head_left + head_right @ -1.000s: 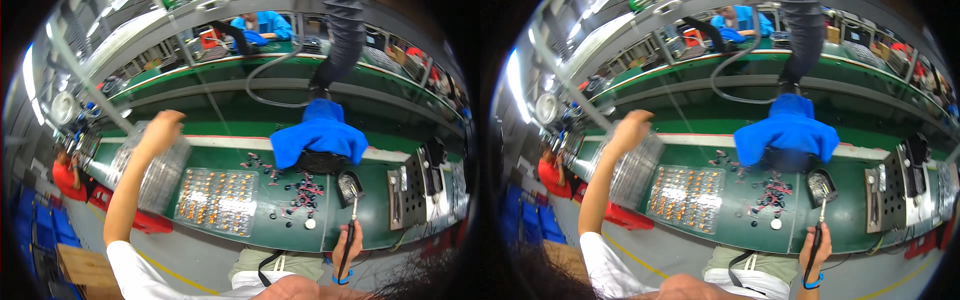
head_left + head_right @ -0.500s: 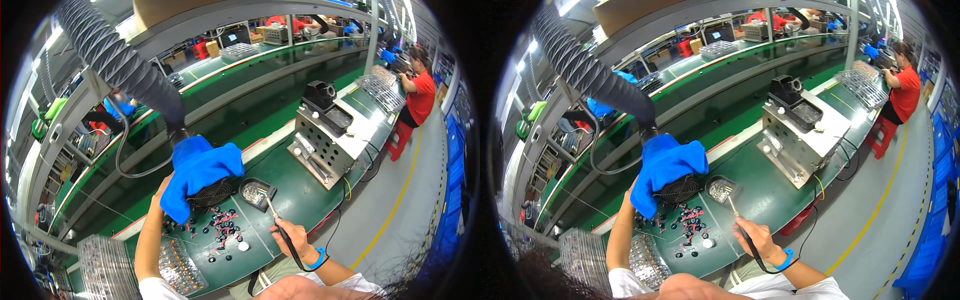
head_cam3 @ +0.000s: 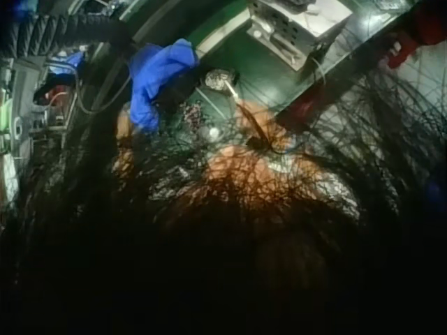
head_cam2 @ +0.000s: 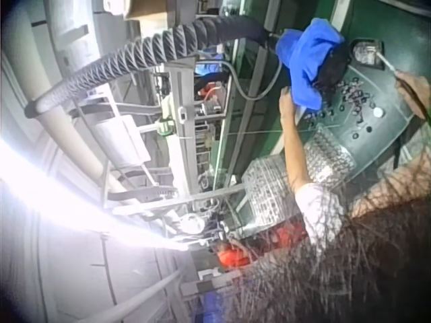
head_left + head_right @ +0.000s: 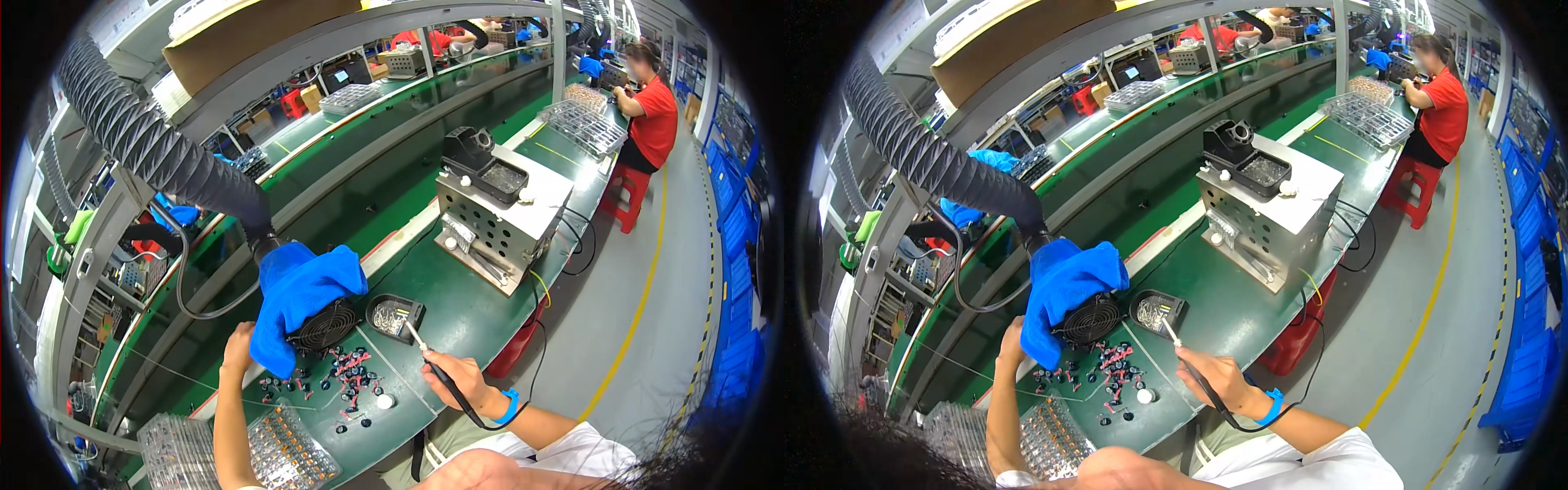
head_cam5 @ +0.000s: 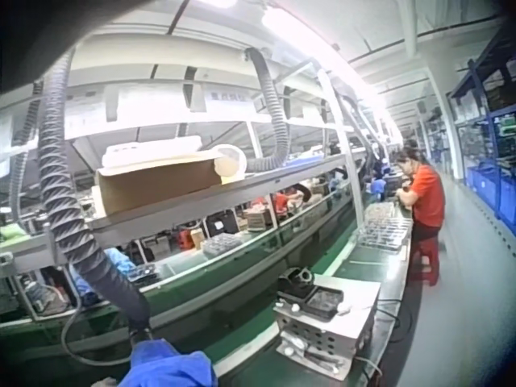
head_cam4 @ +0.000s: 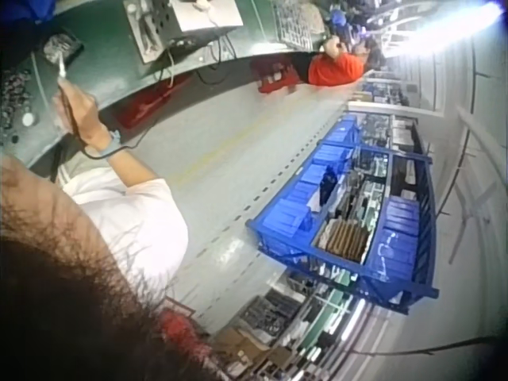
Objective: The recorder is soldering small electronic components onto a part at an electronics assembly line.
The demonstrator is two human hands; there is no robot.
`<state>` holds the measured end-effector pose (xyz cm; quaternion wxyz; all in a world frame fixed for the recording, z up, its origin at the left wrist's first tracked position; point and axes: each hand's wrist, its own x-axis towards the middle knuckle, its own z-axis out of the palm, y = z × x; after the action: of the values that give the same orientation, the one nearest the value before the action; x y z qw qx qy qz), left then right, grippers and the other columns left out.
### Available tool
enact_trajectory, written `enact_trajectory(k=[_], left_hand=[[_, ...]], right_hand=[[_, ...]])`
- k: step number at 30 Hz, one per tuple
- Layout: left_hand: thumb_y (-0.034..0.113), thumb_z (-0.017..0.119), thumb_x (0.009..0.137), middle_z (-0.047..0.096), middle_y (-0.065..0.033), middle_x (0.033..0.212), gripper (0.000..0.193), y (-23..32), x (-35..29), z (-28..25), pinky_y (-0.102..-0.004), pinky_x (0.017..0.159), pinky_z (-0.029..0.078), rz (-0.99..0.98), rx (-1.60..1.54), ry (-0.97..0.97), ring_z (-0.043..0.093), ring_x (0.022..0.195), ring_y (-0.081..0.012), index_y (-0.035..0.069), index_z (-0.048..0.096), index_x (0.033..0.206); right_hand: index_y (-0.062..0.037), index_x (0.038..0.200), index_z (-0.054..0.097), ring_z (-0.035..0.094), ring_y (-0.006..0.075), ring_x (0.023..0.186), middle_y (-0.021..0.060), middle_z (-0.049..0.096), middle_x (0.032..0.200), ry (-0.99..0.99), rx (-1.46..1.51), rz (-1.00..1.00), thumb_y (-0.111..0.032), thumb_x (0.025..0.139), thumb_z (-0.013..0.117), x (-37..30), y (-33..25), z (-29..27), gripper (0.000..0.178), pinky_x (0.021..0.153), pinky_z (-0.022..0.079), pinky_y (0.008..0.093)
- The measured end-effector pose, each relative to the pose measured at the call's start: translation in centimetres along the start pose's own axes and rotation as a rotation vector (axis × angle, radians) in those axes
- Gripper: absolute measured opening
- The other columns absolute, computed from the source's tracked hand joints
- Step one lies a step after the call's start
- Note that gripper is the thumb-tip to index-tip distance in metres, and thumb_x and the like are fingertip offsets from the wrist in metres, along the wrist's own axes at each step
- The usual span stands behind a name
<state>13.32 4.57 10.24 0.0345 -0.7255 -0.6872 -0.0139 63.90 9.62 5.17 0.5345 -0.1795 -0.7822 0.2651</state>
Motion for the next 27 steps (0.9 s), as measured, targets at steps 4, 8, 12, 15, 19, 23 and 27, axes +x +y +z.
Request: enact_trajectory(k=[4, 8, 12, 15, 19, 23, 27], left_hand=[[0.000, 0.067, 0.081, 0.074, -0.0206, 0.089, 0.016, -0.1, -2.0, 0.6, -0.0388, 0.076, 0.057, -0.328, -0.354, 0.344, 0.072, 0.081, -0.0342, -0.005, 0.073, 0.095], [-0.003, 0.067, 0.081, 0.074, -0.0213, 0.093, 0.017, -0.1, -4.5, 1.2, -0.0361, 0.076, 0.057, -0.396, -0.375, 0.294, 0.075, 0.083, -0.0292, -0.005, 0.073, 0.097], [-0.003, 0.069, 0.074, 0.070, -0.0196, 0.086, 0.020, -0.2, -4.9, 1.3, -0.0371, 0.071, 0.055, -0.368, -0.300, 0.307, 0.071, 0.078, -0.0308, -0.003, 0.072, 0.094], [-0.003, 0.072, 0.073, 0.068, -0.0145, 0.083, 0.023, 0.5, -5.5, 0.4, -0.0345, 0.067, 0.053, -0.465, -0.344, 0.378, 0.065, 0.070, -0.0225, -0.002, 0.073, 0.097], [0.004, 0.071, 0.090, 0.062, -0.0019, 0.082, 0.016, 3.3, -9.0, -2.6, -0.0226, 0.066, 0.046, -0.605, -0.433, 0.579, 0.055, 0.073, -0.0079, -0.001, 0.074, 0.104], [0.002, 0.071, 0.092, 0.067, -0.0003, 0.089, 0.016, 9.9, -13.9, -5.3, -0.0206, 0.072, 0.048, -0.679, -0.863, 0.800, 0.059, 0.080, -0.0065, -0.003, 0.071, 0.108], [-0.007, 0.073, 0.086, 0.069, -0.0043, 0.101, 0.018, 21.3, -17.0, -4.2, -0.0243, 0.079, 0.053, -0.679, -0.972, 0.903, 0.064, 0.088, -0.0106, 0.000, 0.072, 0.102]], right_hand=[[0.0055, 0.127, 0.058, 0.074, 0.0295, 0.074, 0.0174, 0.073, 0.089, 0.011, 0.029, 0.002, 0.003, 0.084, 0.074, -0.2, 0.2, 0.0, 0.046, 0.064, 0.060, 0.0365], [0.0073, 0.124, 0.060, 0.075, 0.0279, 0.074, 0.0171, 0.073, 0.089, 0.012, 0.047, 0.002, 0.003, 0.087, 0.071, 0.0, 0.1, 0.1, 0.039, 0.067, 0.060, 0.0353], [0.0077, 0.125, 0.059, 0.075, 0.0278, 0.075, 0.0178, 0.073, 0.089, 0.030, 0.044, -0.014, 0.004, 0.087, 0.070, 0.1, 0.2, -0.1, 0.039, 0.067, 0.060, 0.0350], [0.0077, 0.126, 0.058, 0.075, 0.0272, 0.075, 0.0181, 0.072, 0.089, 0.023, 0.063, -0.003, 0.006, 0.086, 0.070, 0.0, 0.3, -0.1, 0.042, 0.067, 0.060, 0.0345], [0.0061, 0.128, 0.057, 0.073, 0.0249, 0.072, 0.0173, 0.073, 0.088, 0.040, 0.038, 0.010, 0.004, 0.088, 0.070, -0.3, 0.7, 0.1, 0.042, 0.064, 0.058, 0.0328], [0.0059, 0.133, 0.054, 0.069, 0.0201, 0.065, 0.0160, 0.074, 0.085, 0.022, 0.105, 0.003, 0.001, 0.092, 0.066, -0.4, 0.7, 0.1, 0.043, 0.061, 0.055, 0.0294], [0.0081, 0.134, 0.053, 0.072, 0.0293, 0.068, 0.0182, 0.073, 0.088, -0.041, 0.191, 0.000, 0.005, 0.088, 0.068, 0.0, 0.2, 0.4, 0.048, 0.063, 0.057, 0.0345]])
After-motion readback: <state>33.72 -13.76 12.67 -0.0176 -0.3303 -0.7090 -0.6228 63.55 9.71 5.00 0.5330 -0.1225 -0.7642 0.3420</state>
